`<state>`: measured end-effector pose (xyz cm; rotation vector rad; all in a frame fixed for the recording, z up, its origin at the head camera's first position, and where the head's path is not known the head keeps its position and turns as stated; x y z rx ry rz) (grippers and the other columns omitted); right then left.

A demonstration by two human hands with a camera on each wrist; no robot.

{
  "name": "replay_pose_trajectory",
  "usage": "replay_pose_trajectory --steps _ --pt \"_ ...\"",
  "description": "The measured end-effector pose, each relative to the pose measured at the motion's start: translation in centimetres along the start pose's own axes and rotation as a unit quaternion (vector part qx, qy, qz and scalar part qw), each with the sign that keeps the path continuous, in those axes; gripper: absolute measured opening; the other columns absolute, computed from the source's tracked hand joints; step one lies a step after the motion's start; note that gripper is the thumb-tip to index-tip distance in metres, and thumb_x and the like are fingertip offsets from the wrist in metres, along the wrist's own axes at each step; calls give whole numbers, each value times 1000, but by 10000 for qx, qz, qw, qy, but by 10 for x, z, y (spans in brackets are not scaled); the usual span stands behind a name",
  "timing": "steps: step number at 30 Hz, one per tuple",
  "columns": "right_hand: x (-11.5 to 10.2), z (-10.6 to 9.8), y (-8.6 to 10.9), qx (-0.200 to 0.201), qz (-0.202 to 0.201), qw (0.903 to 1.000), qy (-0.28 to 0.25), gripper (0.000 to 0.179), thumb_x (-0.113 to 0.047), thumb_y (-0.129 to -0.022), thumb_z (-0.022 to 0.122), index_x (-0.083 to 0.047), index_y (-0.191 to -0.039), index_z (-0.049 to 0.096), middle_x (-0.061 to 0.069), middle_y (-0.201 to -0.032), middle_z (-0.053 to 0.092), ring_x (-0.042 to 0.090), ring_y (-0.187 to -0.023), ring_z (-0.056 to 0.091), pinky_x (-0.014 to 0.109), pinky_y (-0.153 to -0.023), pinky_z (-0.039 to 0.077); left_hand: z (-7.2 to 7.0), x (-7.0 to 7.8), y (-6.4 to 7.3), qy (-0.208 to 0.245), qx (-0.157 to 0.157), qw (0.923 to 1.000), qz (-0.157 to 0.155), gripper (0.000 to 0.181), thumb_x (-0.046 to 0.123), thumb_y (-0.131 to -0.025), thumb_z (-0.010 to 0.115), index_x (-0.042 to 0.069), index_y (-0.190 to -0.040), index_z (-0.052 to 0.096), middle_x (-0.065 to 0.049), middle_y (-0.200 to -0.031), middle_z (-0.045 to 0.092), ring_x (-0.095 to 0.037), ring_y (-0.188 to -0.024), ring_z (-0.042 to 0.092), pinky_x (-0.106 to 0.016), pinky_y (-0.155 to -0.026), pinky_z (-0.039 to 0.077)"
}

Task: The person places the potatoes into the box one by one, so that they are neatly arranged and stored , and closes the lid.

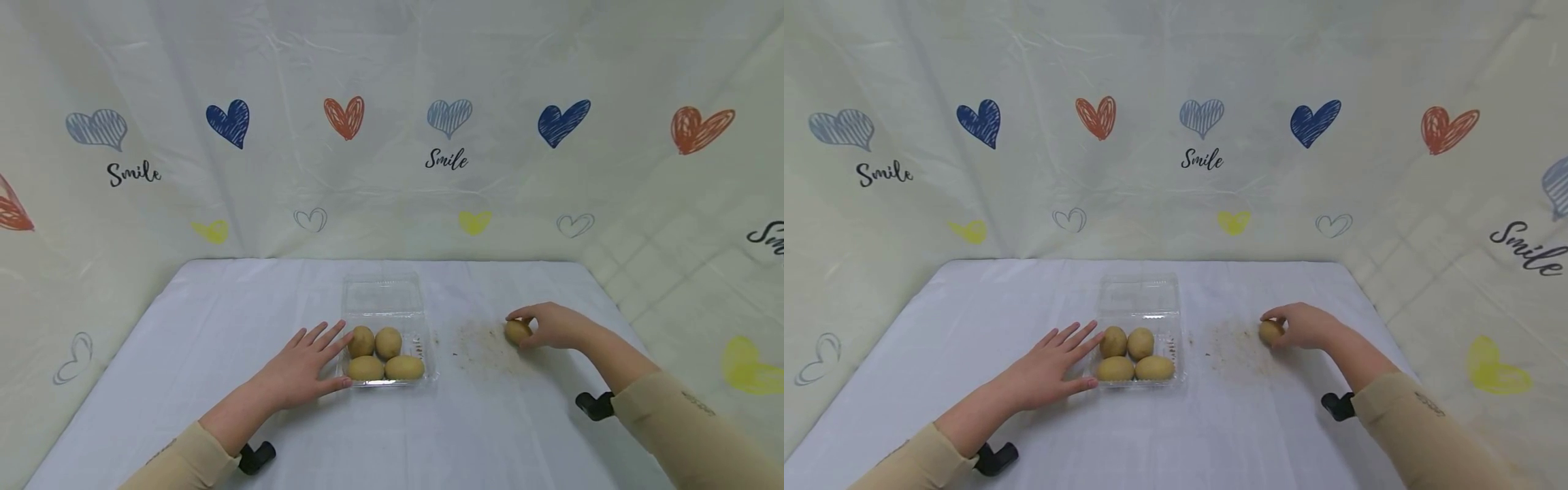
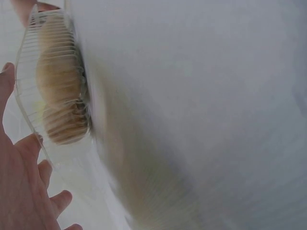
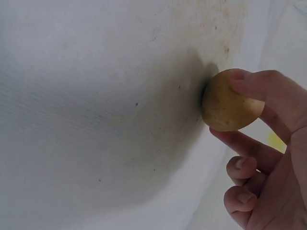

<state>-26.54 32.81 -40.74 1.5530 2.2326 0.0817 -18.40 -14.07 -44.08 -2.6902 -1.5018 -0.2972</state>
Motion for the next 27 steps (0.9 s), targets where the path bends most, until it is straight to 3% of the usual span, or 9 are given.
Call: replay_pose_trajectory --steps 5,12,17,22,27 --pt "-2 1 1 150 39 9994 -309 52 -28 -84 76 -18 -134 63 11 -123 64 26 -99 56 35 -73 47 -1 1 -1 -8 -4 10000 0 83 74 -91 44 31 -159 22 2 -166 12 -32 -151 15 -58 -118 14" --pt "-20 -3 -2 416 -247 9942 -957 55 -28 -85 77 -16 -136 62 6 -119 64 19 -76 48 32 -61 45 -2 3 0 -11 -17 10000 3 85 77 -90 39 31 -159 22 2 -166 13 -32 -151 15 -59 -118 14" --pt "-39 2 -11 574 -504 9904 -1151 55 -30 -84 79 -18 -135 63 0 -115 65 19 -79 48 30 -62 45 -1 2 0 -33 28 10000 28 86 80 -90 36 30 -159 22 1 -166 13 -33 -150 16 -58 -118 15" --pt "-64 7 -23 649 -783 9865 -1281 56 -35 -84 79 -21 -135 63 -3 -116 65 26 -93 52 33 -75 45 -1 2 0 -41 -13 10000 -19 86 78 -90 38 31 -159 22 2 -166 12 -32 -151 15 -58 -118 14" --pt "-93 8 -35 716 -1112 9823 -1328 54 -37 -83 79 -24 -133 64 -6 -112 66 20 -82 49 29 -67 41 0 2 0 -13 -33 10000 -35 83 74 -92 43 31 -159 21 2 -166 12 -31 -151 14 -58 -118 14"
Point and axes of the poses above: each hand's wrist, its own y-axis away from the middle knuckle, its own z-axis out of the palm, x = y × z, the point moved 2 cm from there along -y, towards the middle knuckle
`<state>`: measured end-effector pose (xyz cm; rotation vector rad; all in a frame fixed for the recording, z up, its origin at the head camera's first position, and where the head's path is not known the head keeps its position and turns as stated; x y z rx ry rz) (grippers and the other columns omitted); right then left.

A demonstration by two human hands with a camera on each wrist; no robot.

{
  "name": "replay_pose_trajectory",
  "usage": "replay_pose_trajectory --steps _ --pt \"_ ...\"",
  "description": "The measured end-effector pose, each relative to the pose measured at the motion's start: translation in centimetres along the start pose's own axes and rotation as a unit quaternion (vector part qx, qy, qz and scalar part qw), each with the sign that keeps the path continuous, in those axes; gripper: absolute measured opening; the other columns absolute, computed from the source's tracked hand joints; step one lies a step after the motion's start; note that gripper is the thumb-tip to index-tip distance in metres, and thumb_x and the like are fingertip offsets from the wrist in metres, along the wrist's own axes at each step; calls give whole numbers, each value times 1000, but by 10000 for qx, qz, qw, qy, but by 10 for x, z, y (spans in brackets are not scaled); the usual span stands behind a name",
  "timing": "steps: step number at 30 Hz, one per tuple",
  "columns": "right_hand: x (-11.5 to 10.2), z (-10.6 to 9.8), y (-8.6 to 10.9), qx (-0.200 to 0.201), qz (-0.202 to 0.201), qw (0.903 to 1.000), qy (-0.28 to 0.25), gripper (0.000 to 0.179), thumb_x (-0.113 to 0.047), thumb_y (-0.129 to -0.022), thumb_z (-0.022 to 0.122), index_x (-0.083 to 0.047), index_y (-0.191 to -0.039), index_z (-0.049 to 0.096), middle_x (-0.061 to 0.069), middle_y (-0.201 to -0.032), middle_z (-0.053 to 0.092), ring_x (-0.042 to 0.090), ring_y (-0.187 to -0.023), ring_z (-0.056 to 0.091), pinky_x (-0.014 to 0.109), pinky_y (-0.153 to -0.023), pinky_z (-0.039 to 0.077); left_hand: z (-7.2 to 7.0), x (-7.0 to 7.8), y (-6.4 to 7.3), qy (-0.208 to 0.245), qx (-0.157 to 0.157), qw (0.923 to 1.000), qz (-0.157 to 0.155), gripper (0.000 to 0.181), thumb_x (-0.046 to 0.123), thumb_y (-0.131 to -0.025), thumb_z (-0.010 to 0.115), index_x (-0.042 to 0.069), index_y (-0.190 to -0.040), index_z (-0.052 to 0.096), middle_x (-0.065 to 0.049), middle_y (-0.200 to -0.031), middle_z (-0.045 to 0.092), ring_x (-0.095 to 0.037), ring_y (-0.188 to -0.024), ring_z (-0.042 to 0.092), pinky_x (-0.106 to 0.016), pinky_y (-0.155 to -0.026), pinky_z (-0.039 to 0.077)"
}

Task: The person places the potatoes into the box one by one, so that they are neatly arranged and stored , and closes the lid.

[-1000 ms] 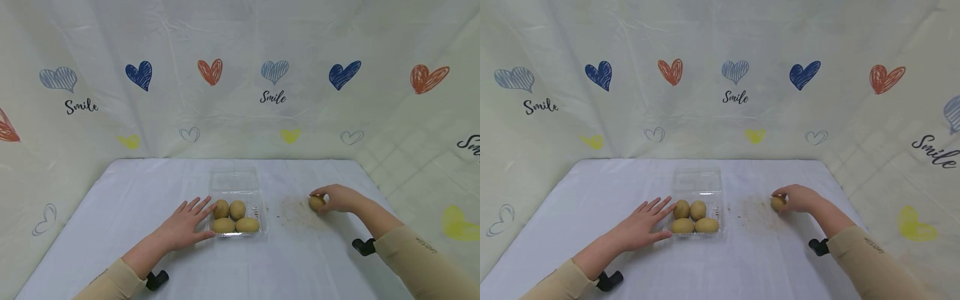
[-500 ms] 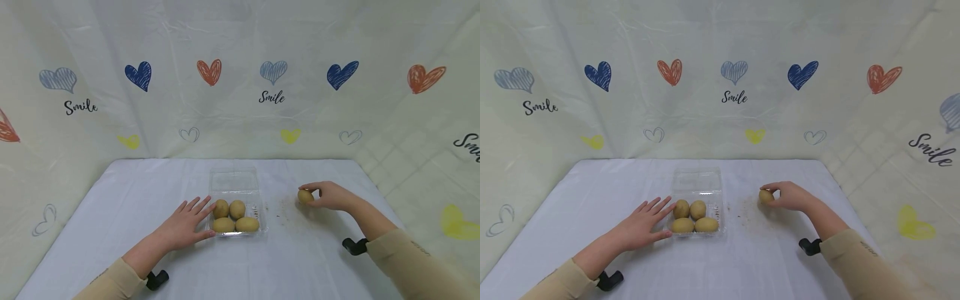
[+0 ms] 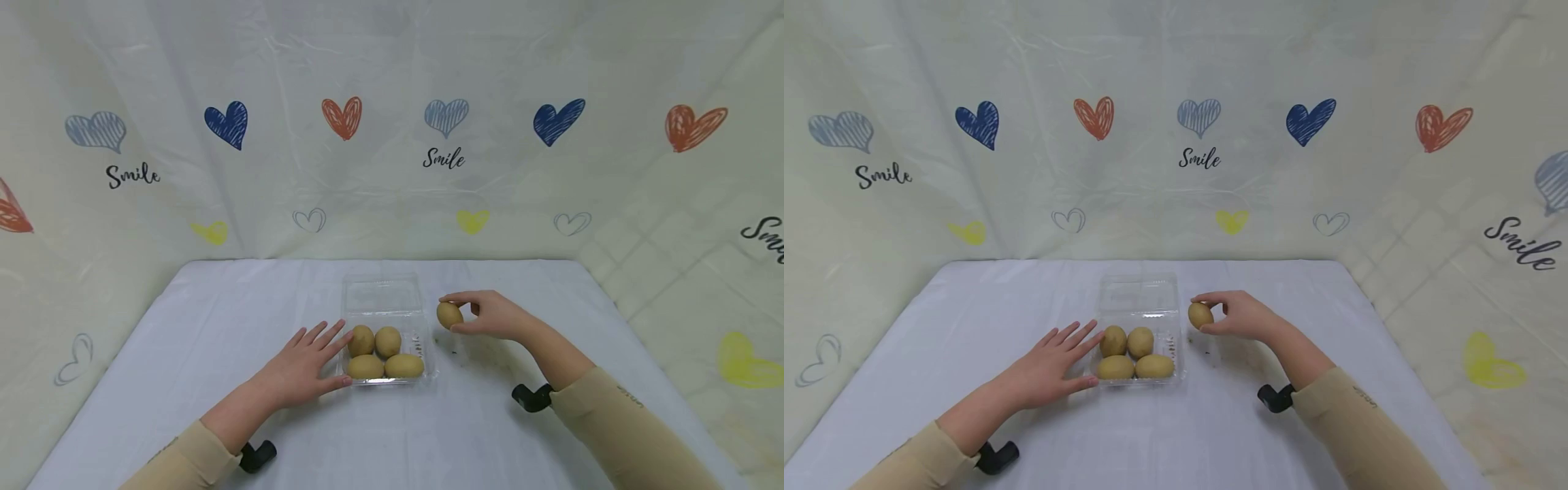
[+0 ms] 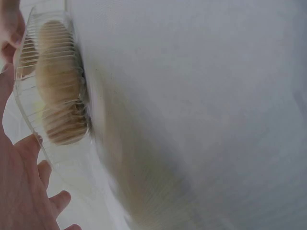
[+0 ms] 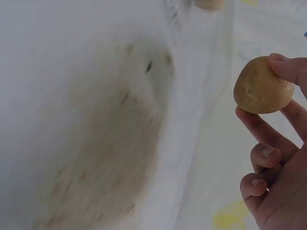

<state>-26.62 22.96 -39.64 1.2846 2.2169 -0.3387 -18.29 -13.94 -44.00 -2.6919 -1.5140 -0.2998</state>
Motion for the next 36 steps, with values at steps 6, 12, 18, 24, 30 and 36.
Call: replay_pose_trajectory --steps 6,12,18,24,30,36 --pt "-25 9 -14 -135 -350 9993 -55 52 -34 -84 78 -26 -133 64 -9 -112 66 19 -80 48 30 -67 42 1 0 -1 33 9 10000 0 83 72 -92 45 31 -159 20 2 -166 12 -32 -151 14 -58 -119 12" --pt "-41 21 -20 -267 -359 9989 158 52 -31 -84 77 -26 -134 63 -9 -120 66 22 -108 59 38 -89 48 1 1 -2 31 51 10000 13 82 71 -92 47 31 -159 21 2 -166 13 -31 -151 14 -58 -119 13" --pt "-54 39 -21 -418 -419 9923 1088 53 -29 -84 76 -25 -135 63 -7 -130 64 20 -121 58 41 -100 47 0 1 -1 13 -19 10000 -43 82 71 -92 47 31 -159 20 3 -166 12 -31 -151 14 -58 -119 13" --pt "-62 54 -22 -454 -634 9763 2017 54 -29 -81 80 -20 -132 66 -3 -119 70 20 -109 64 40 -94 50 0 1 -1 -10 -12 10000 -6 82 71 -92 46 31 -159 20 2 -166 12 -32 -151 14 -58 -118 14" --pt "-64 60 -21 -462 -595 9627 2600 51 -34 -84 79 -17 -131 67 3 -115 70 23 -104 63 42 -91 51 1 0 0 -6 51 10000 13 83 74 -92 43 30 -159 21 2 -166 13 -32 -151 15 -58 -118 15" --pt "-65 61 -21 -393 -683 9616 2630 50 -35 -86 78 -15 -130 67 5 -119 68 25 -107 61 42 -92 51 3 -2 -2 -12 7 10000 -62 84 77 -91 38 31 -159 20 5 -166 11 -30 -151 14 -57 -119 14"
Point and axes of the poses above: each hand's wrist, its own y-axis away from the middle knuckle, its own z-axis out of the palm, x = y × z, the point moved 2 cm from there along -y, towards the middle knuckle
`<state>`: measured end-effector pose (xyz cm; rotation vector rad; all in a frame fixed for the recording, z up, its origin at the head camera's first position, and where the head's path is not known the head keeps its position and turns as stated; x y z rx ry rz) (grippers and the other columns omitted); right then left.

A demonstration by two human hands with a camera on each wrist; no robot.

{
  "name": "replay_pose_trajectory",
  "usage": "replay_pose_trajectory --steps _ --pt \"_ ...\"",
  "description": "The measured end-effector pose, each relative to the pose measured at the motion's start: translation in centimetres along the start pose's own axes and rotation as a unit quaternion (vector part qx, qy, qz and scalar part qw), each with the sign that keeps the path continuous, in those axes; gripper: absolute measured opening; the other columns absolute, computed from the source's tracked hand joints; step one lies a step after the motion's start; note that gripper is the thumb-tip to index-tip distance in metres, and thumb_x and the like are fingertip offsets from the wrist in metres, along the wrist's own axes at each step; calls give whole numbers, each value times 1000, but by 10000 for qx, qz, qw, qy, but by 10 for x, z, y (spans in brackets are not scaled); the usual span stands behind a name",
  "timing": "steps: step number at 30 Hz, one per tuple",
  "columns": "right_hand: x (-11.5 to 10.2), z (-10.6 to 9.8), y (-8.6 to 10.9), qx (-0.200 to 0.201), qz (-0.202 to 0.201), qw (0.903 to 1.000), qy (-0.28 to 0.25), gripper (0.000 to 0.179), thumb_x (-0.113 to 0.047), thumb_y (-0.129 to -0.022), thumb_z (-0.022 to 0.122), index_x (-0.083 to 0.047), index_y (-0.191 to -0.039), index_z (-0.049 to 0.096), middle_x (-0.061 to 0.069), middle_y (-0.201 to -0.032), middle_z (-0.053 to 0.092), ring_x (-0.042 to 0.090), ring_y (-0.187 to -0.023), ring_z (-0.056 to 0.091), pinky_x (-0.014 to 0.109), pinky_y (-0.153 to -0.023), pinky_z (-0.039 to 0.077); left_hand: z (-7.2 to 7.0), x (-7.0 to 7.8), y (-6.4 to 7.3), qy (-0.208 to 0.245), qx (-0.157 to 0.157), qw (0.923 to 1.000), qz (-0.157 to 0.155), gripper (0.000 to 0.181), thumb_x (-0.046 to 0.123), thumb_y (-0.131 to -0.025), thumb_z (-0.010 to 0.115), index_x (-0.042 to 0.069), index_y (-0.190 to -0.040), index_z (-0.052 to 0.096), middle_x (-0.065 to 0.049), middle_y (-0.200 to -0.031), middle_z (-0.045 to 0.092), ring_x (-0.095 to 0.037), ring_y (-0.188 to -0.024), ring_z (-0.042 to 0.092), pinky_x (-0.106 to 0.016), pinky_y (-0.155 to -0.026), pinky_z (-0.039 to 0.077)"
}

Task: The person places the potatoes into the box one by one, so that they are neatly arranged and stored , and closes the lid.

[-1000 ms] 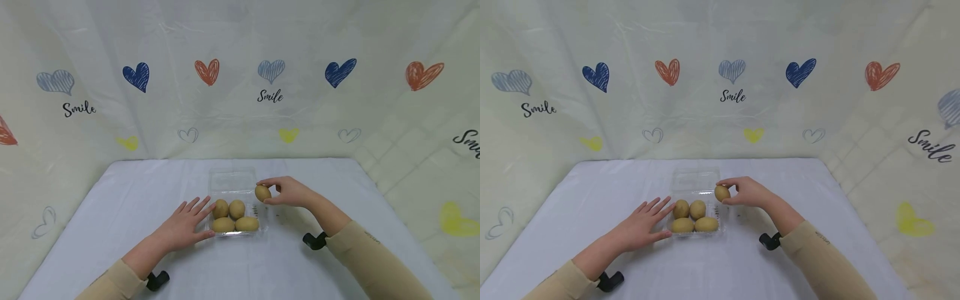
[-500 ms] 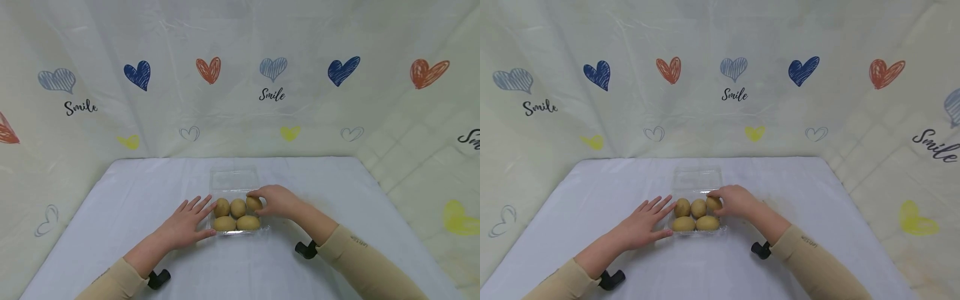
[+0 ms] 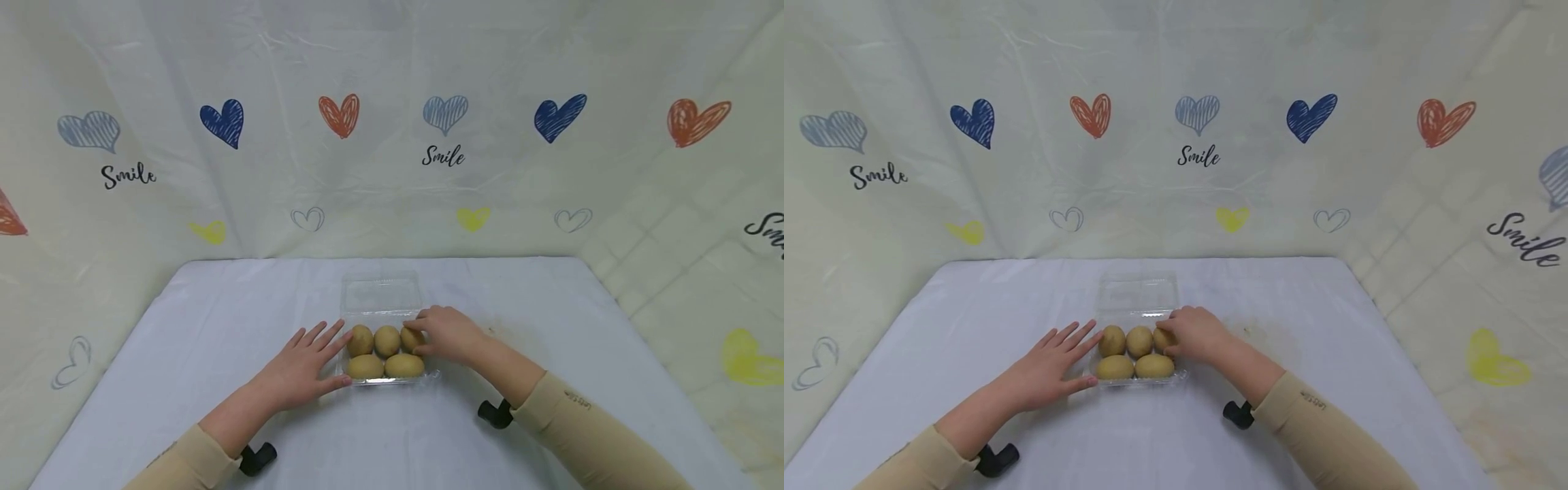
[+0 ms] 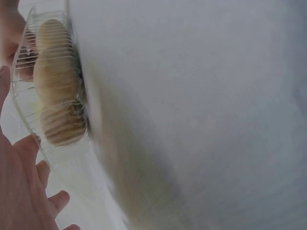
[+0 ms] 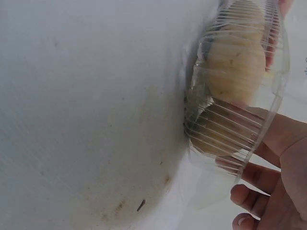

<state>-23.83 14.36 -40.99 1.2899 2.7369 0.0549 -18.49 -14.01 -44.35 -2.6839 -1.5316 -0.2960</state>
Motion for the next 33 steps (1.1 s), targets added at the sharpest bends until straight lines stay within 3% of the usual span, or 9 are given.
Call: replay_pose_trajectory --steps 10,17,22,33 --pt "9 -9 4 306 134 9954 -899 46 -33 -92 69 -16 -135 64 2 -126 64 25 -118 56 43 -99 47 -1 0 1 120 -18 9999 38 82 75 -93 35 29 -160 19 3 -166 10 -31 -151 13 -57 -119 13" --pt "23 -12 9 488 334 9902 -1267 45 -34 -94 68 -15 -134 64 6 -124 64 27 -120 55 46 -100 46 -3 -4 -3 568 119 9983 46 81 61 -97 49 18 -160 21 -3 -166 15 -36 -149 17 -57 -118 17" --pt "40 -8 12 569 685 9835 -1575 49 -39 -94 68 -15 -135 62 4 -119 64 27 -117 57 46 -98 48 -5 -13 -12 1060 158 9940 -206 87 61 -95 53 13 -160 19 -9 -164 19 -37 -148 22 -55 -117 23" --pt "64 3 7 27 1269 9647 -2308 68 -56 -91 64 -11 -141 55 9 -126 62 31 -123 53 49 -100 45 -5 -34 -45 2102 -245 9733 -890 77 51 -100 51 6 -157 26 -21 -157 32 -41 -145 25 -57 -116 23"
Point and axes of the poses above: each hand's wrist, its own y-axis away from the middle knuckle, its own z-axis out of the palm, x = y × z, the point moved 2 cm from there along -y, towards the middle knuckle
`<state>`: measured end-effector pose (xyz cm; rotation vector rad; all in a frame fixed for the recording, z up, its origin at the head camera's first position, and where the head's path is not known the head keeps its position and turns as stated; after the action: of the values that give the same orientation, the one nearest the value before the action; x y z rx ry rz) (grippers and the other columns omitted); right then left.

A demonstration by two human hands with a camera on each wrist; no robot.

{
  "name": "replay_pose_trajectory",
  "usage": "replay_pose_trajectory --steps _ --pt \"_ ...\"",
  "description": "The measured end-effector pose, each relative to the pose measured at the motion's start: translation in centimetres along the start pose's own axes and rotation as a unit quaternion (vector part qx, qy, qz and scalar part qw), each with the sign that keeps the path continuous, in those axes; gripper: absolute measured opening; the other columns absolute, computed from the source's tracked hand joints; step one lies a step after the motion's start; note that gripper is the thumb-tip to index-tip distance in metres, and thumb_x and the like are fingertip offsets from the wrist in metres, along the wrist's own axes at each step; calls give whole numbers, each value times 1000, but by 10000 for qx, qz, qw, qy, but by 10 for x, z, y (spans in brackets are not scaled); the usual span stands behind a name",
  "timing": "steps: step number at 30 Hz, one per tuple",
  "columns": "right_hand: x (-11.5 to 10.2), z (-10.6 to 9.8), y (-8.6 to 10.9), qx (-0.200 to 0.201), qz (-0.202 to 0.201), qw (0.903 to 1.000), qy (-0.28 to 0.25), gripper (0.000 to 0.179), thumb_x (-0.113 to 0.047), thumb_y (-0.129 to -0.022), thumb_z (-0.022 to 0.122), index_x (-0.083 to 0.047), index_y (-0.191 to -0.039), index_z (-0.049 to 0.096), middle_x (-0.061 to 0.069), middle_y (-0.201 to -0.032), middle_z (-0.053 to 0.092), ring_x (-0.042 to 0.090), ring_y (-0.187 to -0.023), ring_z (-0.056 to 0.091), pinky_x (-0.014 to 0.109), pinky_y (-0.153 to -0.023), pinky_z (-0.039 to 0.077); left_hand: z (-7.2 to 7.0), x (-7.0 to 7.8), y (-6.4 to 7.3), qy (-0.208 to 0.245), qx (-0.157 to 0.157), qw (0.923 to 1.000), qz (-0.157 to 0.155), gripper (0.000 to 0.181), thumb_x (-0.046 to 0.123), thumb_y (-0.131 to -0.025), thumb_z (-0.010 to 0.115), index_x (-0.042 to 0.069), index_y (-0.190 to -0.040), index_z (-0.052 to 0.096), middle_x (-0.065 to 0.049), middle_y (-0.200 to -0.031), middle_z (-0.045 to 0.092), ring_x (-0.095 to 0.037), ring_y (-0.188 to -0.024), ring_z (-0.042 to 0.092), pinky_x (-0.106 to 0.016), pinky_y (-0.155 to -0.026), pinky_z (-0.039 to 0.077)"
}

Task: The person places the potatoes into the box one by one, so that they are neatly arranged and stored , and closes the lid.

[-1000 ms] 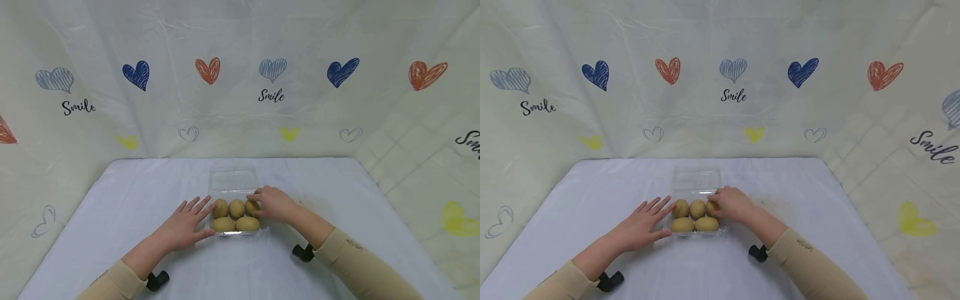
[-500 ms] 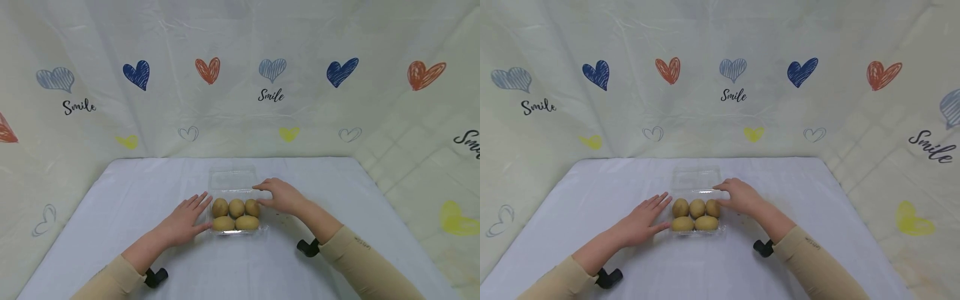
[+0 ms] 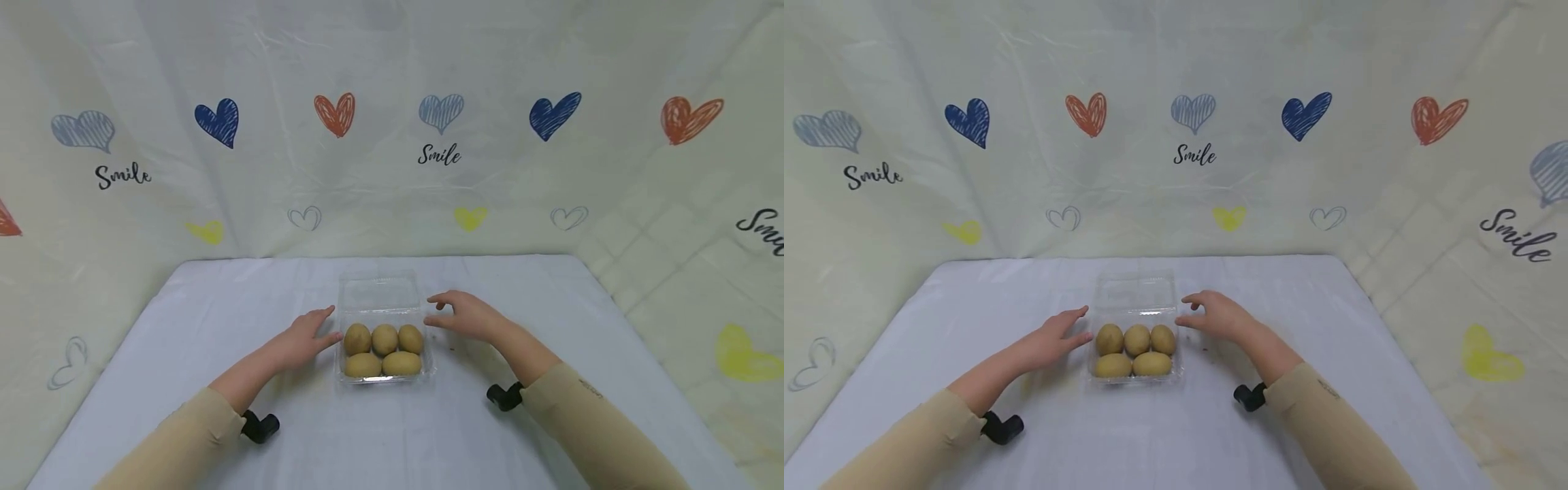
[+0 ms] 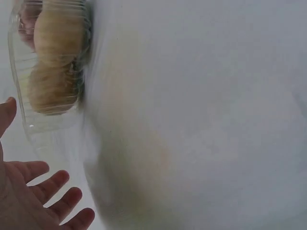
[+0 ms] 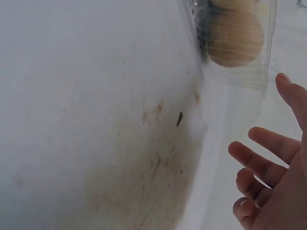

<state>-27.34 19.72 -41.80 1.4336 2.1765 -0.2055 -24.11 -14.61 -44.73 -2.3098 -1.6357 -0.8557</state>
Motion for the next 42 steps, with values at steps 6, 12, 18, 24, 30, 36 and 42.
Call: replay_pose_trajectory --steps 6,12,18,24,30,36,42 --pt "5 4 -13 -188 45 9998 -87 66 -53 -92 65 -12 -142 55 6 -124 63 27 -116 56 47 -97 47 -2 -7 -17 635 -187 9976 -204 72 49 -100 54 6 -154 35 -20 -156 34 -40 -144 30 -58 -115 26" --pt "5 5 -23 -256 -43 9996 -120 62 -52 -93 64 -10 -139 57 5 -120 64 24 -106 57 44 -90 49 -5 -12 -26 1221 -219 9917 -327 64 43 -100 56 8 -151 40 -18 -155 38 -38 -142 35 -57 -113 30" --pt "8 5 -27 -329 52 9989 -333 61 -49 -93 65 -9 -139 57 3 -118 65 22 -102 55 40 -85 49 -4 -12 -26 1370 -228 9896 -369 63 43 -100 57 9 -151 42 -16 -154 40 -38 -142 35 -57 -113 30" --pt "13 6 -31 -338 -18 9971 -682 65 -49 -91 68 -8 -140 55 3 -118 65 22 -102 56 39 -84 49 -5 -11 -27 1506 -199 9877 -383 61 41 -100 58 9 -150 43 -15 -153 42 -37 -140 37 -56 -112 32" --pt "11 6 -31 -7 -30 9957 -930 63 -42 -92 70 -7 -141 53 3 -117 65 23 -101 55 37 -82 47 -8 -10 -29 1801 104 9826 -438 54 36 -101 57 9 -147 47 -12 -147 50 -34 -136 44 -54 -109 37" --pt "4 3 -26 740 -170 9913 -1076 48 -33 -97 65 -7 -136 57 6 -116 66 22 -97 57 33 -75 48 -14 -2 -23 1799 811 9799 -285 43 31 -102 57 10 -139 56 -10 -137 58 -32 -131 50 -53 -105 43" --pt "-4 -2 -15 1354 -424 9828 -1183 33 -28 -99 64 -8 -125 66 2 -107 68 21 -92 57 34 -71 50 -22 9 -12 1869 1408 9719 -244 32 34 -100 60 15 -126 64 -5 -125 65 -26 -120 56 -46 -99 47"
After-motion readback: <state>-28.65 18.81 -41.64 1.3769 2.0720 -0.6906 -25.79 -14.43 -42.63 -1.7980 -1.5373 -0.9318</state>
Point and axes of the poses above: each hand's wrist, its own y-axis away from the middle knuckle, its own z-axis out of the palm, x = y × z, the point moved 2 cm from there along -y, towards the middle knuckle
